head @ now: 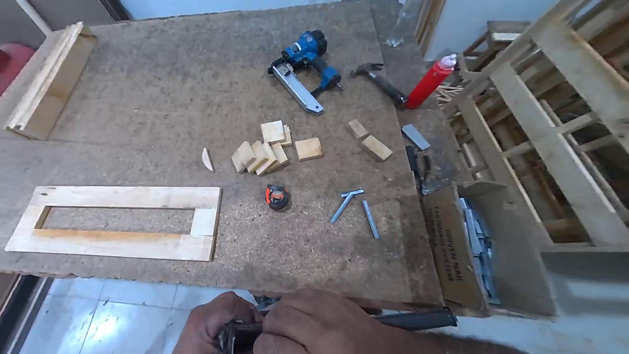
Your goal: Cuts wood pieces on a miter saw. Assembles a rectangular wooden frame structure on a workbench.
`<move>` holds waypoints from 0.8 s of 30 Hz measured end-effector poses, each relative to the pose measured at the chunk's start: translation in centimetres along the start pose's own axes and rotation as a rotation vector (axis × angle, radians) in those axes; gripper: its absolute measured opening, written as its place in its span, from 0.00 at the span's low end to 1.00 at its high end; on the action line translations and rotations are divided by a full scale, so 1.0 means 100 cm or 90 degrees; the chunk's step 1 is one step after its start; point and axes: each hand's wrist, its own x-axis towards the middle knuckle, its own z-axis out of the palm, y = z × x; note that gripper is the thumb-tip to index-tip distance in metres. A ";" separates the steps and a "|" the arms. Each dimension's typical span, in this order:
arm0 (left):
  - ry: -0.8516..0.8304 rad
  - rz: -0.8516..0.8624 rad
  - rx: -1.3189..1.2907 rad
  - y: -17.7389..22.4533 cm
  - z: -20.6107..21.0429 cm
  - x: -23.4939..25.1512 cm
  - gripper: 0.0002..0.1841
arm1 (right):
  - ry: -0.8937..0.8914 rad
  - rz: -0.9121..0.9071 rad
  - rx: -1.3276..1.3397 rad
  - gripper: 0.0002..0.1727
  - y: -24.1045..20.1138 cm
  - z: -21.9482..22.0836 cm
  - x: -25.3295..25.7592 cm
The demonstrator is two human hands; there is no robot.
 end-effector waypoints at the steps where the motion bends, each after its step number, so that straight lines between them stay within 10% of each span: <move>1: 0.000 0.003 0.003 -0.001 0.000 0.000 0.10 | -0.010 0.004 -0.012 0.08 0.001 0.000 -0.001; 9: -0.011 0.002 0.009 -0.002 0.000 0.006 0.11 | 0.001 0.075 -0.012 0.14 0.004 0.001 -0.005; 15: -0.014 -0.014 -0.018 -0.011 -0.003 0.002 0.11 | 0.127 0.538 -0.117 0.26 0.044 -0.065 -0.112; 19: -0.007 -0.024 -0.044 -0.017 -0.005 0.001 0.13 | 0.250 0.848 0.373 0.49 0.091 -0.069 -0.232; 24: -0.029 -0.031 -0.035 -0.016 0.002 0.017 0.11 | 0.476 0.569 0.710 0.58 0.058 0.012 -0.136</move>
